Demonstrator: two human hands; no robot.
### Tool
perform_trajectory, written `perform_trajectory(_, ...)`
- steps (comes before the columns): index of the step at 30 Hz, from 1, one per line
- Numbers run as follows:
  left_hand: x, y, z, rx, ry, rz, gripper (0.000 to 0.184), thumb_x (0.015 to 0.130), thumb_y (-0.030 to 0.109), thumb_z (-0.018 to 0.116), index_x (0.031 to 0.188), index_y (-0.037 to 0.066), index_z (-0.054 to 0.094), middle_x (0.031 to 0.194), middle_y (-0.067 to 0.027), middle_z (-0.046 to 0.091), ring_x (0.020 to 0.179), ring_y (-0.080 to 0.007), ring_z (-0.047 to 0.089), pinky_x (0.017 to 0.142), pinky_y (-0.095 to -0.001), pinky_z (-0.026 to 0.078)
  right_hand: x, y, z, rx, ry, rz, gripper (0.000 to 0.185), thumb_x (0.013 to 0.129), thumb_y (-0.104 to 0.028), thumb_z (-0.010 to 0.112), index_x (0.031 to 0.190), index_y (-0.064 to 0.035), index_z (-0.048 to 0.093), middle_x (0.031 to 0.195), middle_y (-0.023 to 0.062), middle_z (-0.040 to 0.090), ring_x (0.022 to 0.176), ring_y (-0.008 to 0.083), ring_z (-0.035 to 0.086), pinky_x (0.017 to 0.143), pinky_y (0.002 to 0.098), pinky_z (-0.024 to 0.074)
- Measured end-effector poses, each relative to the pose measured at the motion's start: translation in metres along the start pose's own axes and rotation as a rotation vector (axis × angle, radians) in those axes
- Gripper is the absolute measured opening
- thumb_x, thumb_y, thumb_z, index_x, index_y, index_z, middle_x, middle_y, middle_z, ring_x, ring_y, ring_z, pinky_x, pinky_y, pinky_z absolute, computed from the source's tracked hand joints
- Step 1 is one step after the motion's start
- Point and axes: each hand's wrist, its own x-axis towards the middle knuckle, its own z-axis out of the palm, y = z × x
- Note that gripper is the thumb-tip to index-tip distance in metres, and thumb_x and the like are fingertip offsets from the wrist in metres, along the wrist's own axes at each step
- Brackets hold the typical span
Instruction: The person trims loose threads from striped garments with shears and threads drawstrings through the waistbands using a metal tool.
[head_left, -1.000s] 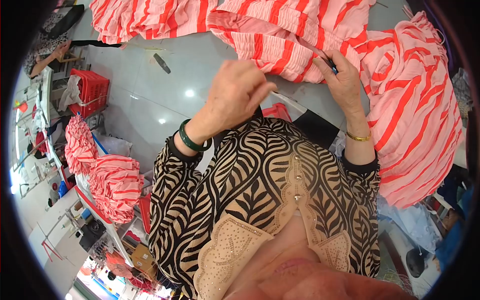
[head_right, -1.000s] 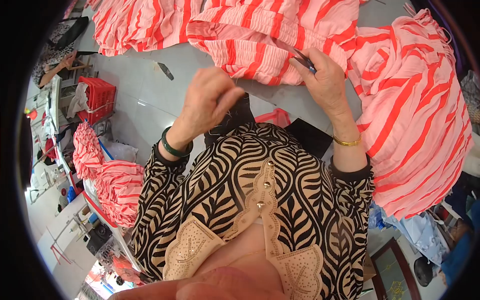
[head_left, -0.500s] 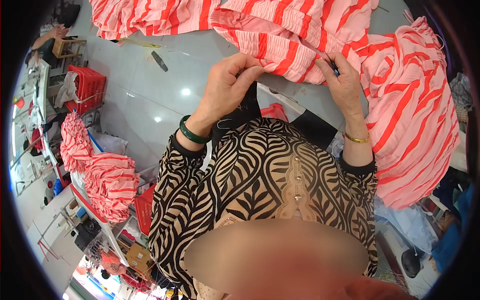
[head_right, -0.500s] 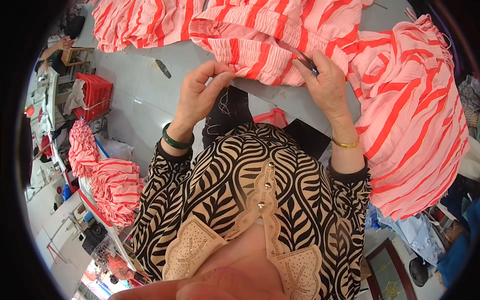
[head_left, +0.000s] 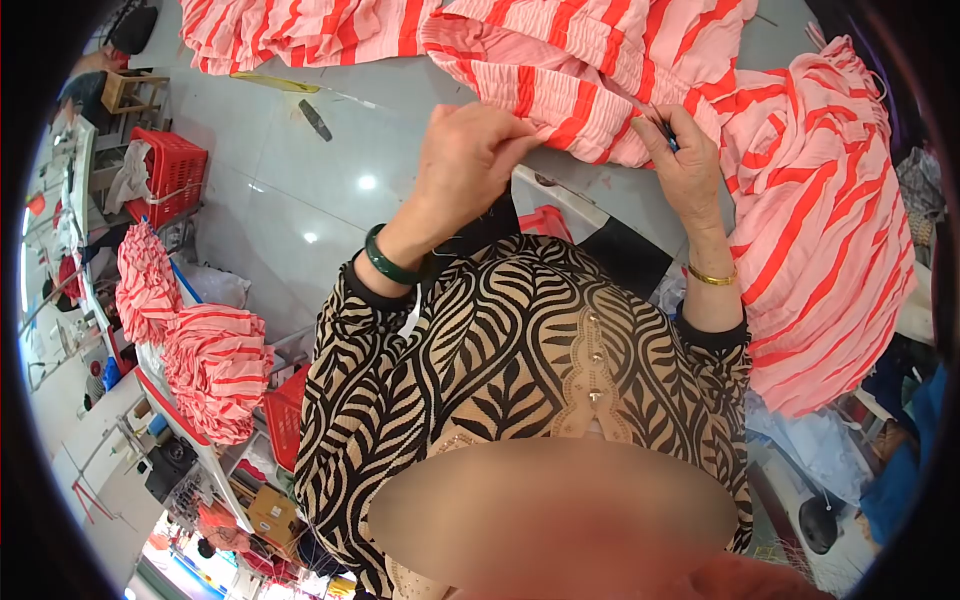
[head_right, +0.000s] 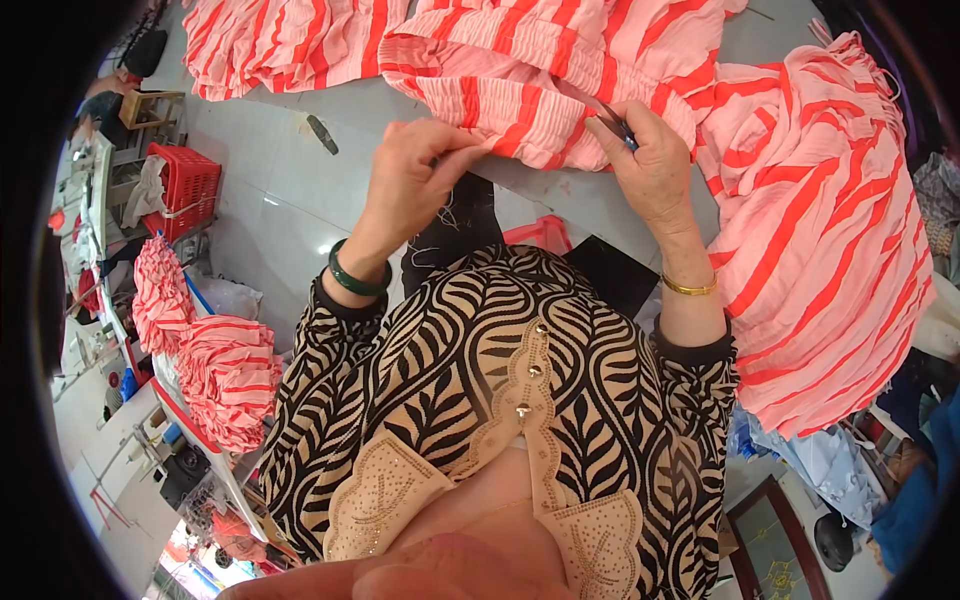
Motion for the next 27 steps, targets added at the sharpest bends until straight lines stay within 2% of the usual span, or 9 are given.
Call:
perform_trajectory(4,-0.003,0.002,-0.019,-0.398,-0.143,-0.293,0.012,0.086,0.013,0.069,0.079,0.003,0.066,0.073,-0.0022,0.063,0.064,-0.0156,0.055,0.072,-0.0325,0.039,0.0,0.001,-0.001,-0.004,-0.015,0.017,0.021,0.086,-0.019,0.071,0.09,-0.0011,0.061,0.07,0.0067,0.06,0.062,0.0132,0.052,0.058,0.0275,0.0435)
perform_trajectory(7,-0.008,0.009,-0.035,-0.919,-0.262,-0.384,0.014,0.085,0.009,0.069,0.075,0.001,0.064,0.068,-0.0034,0.061,0.064,-0.0171,0.054,0.069,-0.0323,0.04,0.0,0.002,-0.001,0.011,-0.011,0.011,0.022,0.085,-0.019,0.072,0.09,-0.0012,0.061,0.071,0.0071,0.06,0.062,0.0142,0.053,0.058,0.0278,0.0438)
perform_trajectory(10,-0.009,0.01,-0.042,-1.138,-0.422,0.192,0.012,0.083,0.004,0.068,0.075,-0.001,0.062,0.068,-0.006,0.059,0.064,-0.0198,0.054,0.067,-0.0291,0.041,0.0,0.003,0.0,0.055,-0.005,0.001,0.022,0.085,-0.02,0.072,0.091,-0.0013,0.061,0.071,0.0075,0.06,0.062,0.0149,0.053,0.058,0.0279,0.044)
perform_trajectory(11,-0.006,0.013,-0.044,-1.148,-0.499,0.288,0.008,0.083,0.002,0.065,0.077,-0.001,0.061,0.073,-0.0062,0.06,0.065,-0.0213,0.055,0.068,-0.028,0.042,0.0,0.002,0.0,0.043,-0.007,0.012,0.022,0.085,-0.02,0.072,0.091,-0.0013,0.061,0.071,0.0075,0.06,0.062,0.0149,0.053,0.059,0.0279,0.0439)
perform_trajectory(14,-0.008,0.023,-0.04,-0.495,-0.214,0.118,0.004,0.081,-0.001,0.065,0.079,-0.001,0.061,0.079,-0.0057,0.059,0.07,-0.0205,0.057,0.071,-0.03,0.043,-0.001,0.006,0.001,0.011,-0.02,0.034,0.022,0.085,-0.02,0.072,0.091,-0.0014,0.061,0.07,0.0071,0.059,0.062,0.0144,0.052,0.059,0.0277,0.0437)
perform_trajectory(15,-0.011,0.016,-0.031,-0.37,-0.135,0.024,0.01,0.079,-0.006,0.06,0.087,0.0,0.061,0.085,-0.0066,0.06,0.077,-0.02,0.058,0.076,-0.0309,0.044,0.0,0.007,0.001,0.0,-0.023,0.037,0.023,0.085,-0.02,0.072,0.092,-0.0013,0.062,0.07,0.0069,0.059,0.062,0.0141,0.051,0.059,0.0276,0.0436)
perform_trajectory(19,-0.019,0.009,-0.014,-0.18,0.119,-0.054,0.027,0.074,-0.011,0.055,0.099,0.001,0.056,0.094,-0.0087,0.059,0.089,-0.0216,0.059,0.084,-0.0317,0.045,0.0,-0.002,0.0,0.025,-0.009,0.038,0.022,0.085,-0.02,0.072,0.09,-0.0012,0.061,0.069,0.0059,0.056,0.061,0.0127,0.048,0.058,0.0273,0.0427)
perform_trajectory(22,-0.015,0.022,-0.011,-0.049,0.298,-0.076,0.027,0.074,-0.009,0.058,0.098,0.002,0.056,0.093,-0.008,0.06,0.092,-0.0212,0.06,0.084,-0.0323,0.045,0.001,-0.001,0.001,0.019,-0.018,0.03,0.022,0.085,-0.019,0.072,0.09,-0.001,0.06,0.069,0.0057,0.056,0.061,0.0119,0.048,0.058,0.0267,0.0424)
perform_trajectory(27,0.006,0.024,-0.003,0.204,0.179,-0.006,0.013,0.079,-0.002,0.061,0.092,0.001,0.059,0.088,-0.0057,0.06,0.087,-0.0166,0.059,0.079,-0.0288,0.046,-0.001,-0.006,-0.003,0.02,-0.046,0.056,0.02,0.087,-0.017,0.07,0.092,-0.0002,0.06,0.072,0.005,0.057,0.064,0.0107,0.05,0.06,0.0254,0.0425)
